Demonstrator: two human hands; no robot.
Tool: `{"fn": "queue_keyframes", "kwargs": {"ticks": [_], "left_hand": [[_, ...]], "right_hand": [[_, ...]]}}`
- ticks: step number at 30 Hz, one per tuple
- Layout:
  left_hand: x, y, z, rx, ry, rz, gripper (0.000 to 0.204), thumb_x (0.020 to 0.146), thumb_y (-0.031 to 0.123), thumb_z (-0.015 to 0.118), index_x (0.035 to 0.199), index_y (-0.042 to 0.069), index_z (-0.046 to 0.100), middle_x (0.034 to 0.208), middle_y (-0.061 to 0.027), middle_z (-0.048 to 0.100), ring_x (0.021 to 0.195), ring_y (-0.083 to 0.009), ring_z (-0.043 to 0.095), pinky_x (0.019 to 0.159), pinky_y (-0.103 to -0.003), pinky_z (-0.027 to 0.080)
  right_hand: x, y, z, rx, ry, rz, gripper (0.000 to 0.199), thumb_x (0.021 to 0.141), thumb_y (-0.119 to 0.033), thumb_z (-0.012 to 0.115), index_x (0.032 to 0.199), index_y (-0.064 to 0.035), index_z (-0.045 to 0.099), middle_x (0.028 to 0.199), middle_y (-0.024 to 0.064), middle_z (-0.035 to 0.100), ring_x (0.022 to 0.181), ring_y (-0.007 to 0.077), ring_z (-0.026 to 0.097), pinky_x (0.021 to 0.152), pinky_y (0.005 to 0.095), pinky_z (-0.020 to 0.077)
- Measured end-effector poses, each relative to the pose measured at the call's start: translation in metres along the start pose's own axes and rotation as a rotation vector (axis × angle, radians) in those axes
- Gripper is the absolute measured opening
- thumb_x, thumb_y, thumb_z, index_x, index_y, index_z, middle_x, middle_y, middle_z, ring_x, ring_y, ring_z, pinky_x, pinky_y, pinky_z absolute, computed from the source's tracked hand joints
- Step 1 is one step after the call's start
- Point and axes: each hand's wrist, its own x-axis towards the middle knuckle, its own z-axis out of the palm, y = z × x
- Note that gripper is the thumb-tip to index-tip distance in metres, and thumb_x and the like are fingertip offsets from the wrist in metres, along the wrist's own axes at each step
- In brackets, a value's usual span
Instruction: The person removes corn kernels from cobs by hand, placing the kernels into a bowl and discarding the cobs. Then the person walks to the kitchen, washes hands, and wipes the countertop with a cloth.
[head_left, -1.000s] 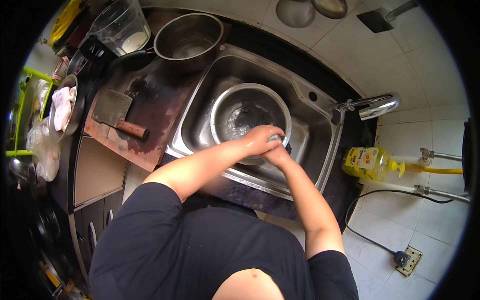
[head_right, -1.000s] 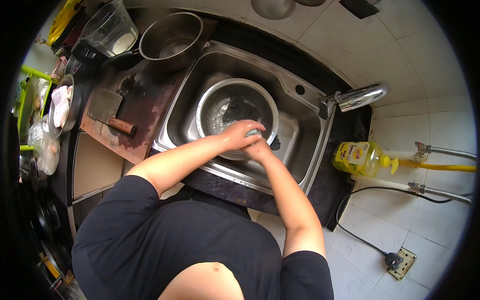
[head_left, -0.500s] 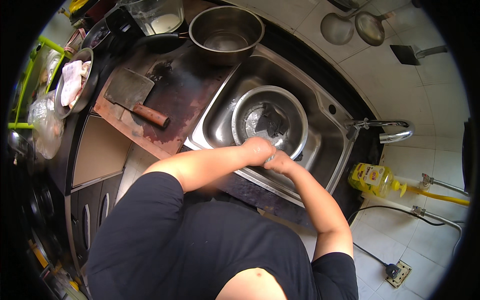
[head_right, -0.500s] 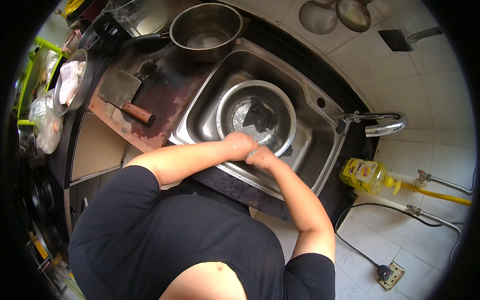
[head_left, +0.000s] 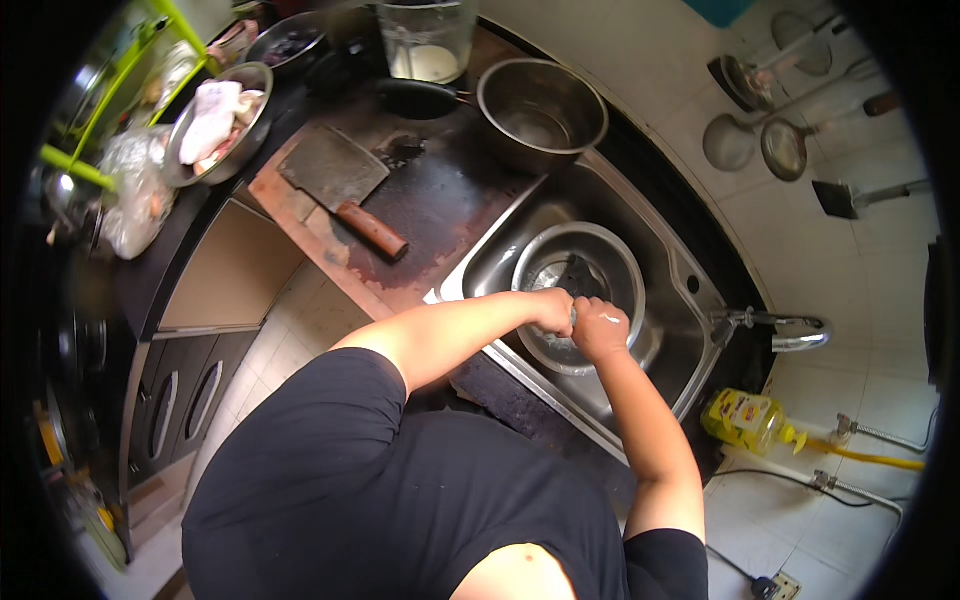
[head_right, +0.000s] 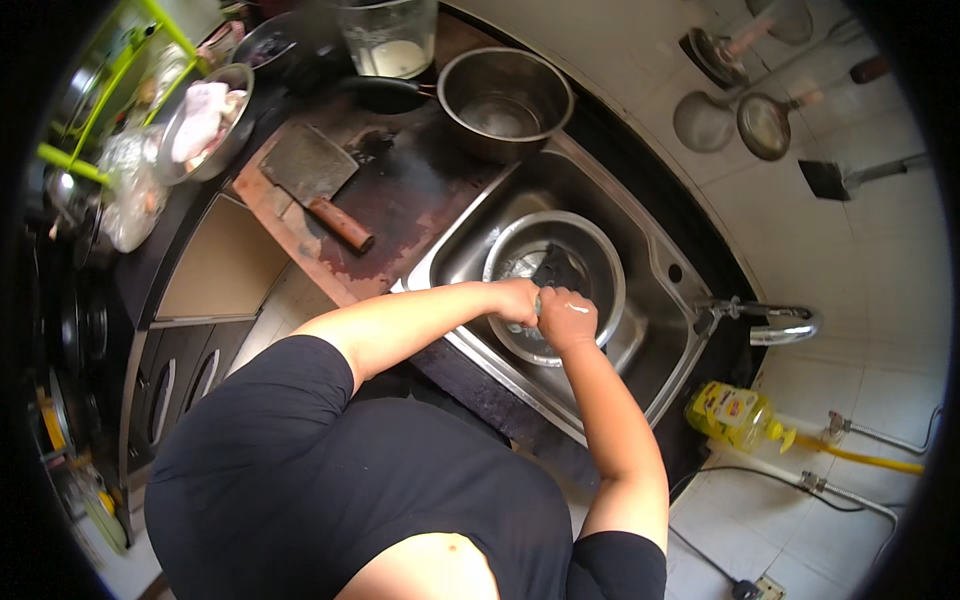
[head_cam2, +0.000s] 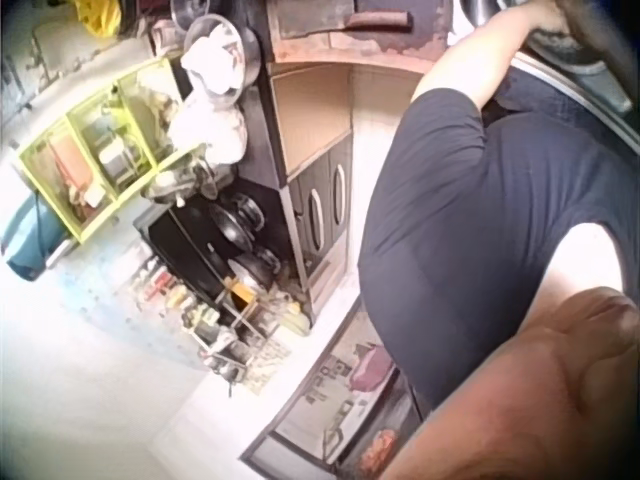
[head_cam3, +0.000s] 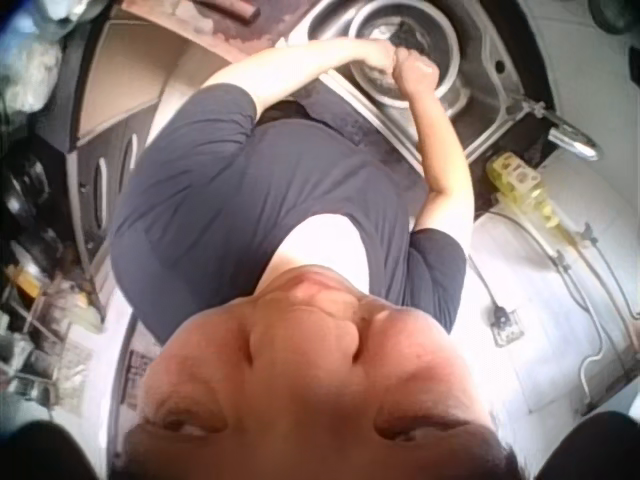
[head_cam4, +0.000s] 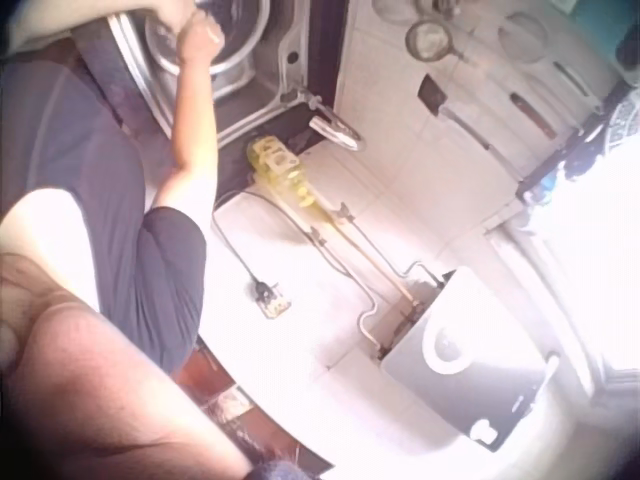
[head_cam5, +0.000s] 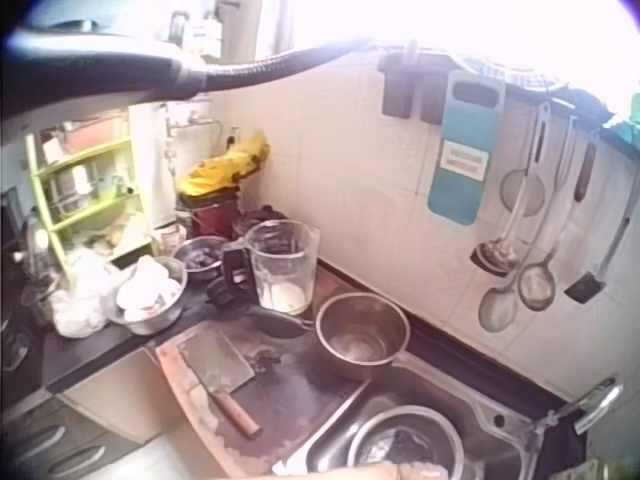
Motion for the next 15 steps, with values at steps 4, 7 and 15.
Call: {"fn": "queue_keyframes", "kwargs": {"ticks": [4, 7, 15], "left_hand": [[-0.028, 0.000, 0.002, -0.554, 0.045, 0.027, 0.060, 0.059, 0.016, 0.073, 0.113, 0.004, 0.050, 0.091, -0.0102, 0.060, 0.076, -0.0204, 0.059, 0.059, -0.029, 0.047], [-0.045, -0.014, 0.025, -0.569, 0.360, 0.179, 0.091, 0.058, 0.020, 0.077, 0.133, 0.007, 0.027, 0.123, -0.0155, 0.043, 0.100, -0.0232, 0.053, 0.073, -0.030, 0.049], [-0.164, -0.006, 0.070, -1.070, 0.369, 0.102, 0.079, 0.076, 0.050, 0.061, 0.132, 0.005, 0.028, 0.127, -0.0155, 0.041, 0.109, -0.0268, 0.048, 0.086, -0.044, 0.042]], "right_hand": [[-0.011, -0.005, -0.010, 0.181, 0.113, 0.150, 0.022, 0.069, -0.023, 0.061, 0.085, -0.0078, 0.058, 0.085, 0.0138, 0.062, 0.079, 0.0311, 0.061, 0.066, 0.0388, 0.0487], [-0.033, 0.013, 0.008, 0.547, 0.033, 0.342, 0.042, 0.064, -0.027, 0.070, 0.097, -0.0047, 0.055, 0.090, 0.0164, 0.062, 0.076, 0.0311, 0.061, 0.066, 0.0372, 0.0477], [-0.064, -0.052, -0.002, 1.370, 0.019, -0.152, 0.051, 0.079, -0.029, 0.063, 0.117, -0.0012, 0.043, 0.103, 0.0073, 0.054, 0.092, 0.0148, 0.051, 0.080, 0.0287, 0.0407]]}}
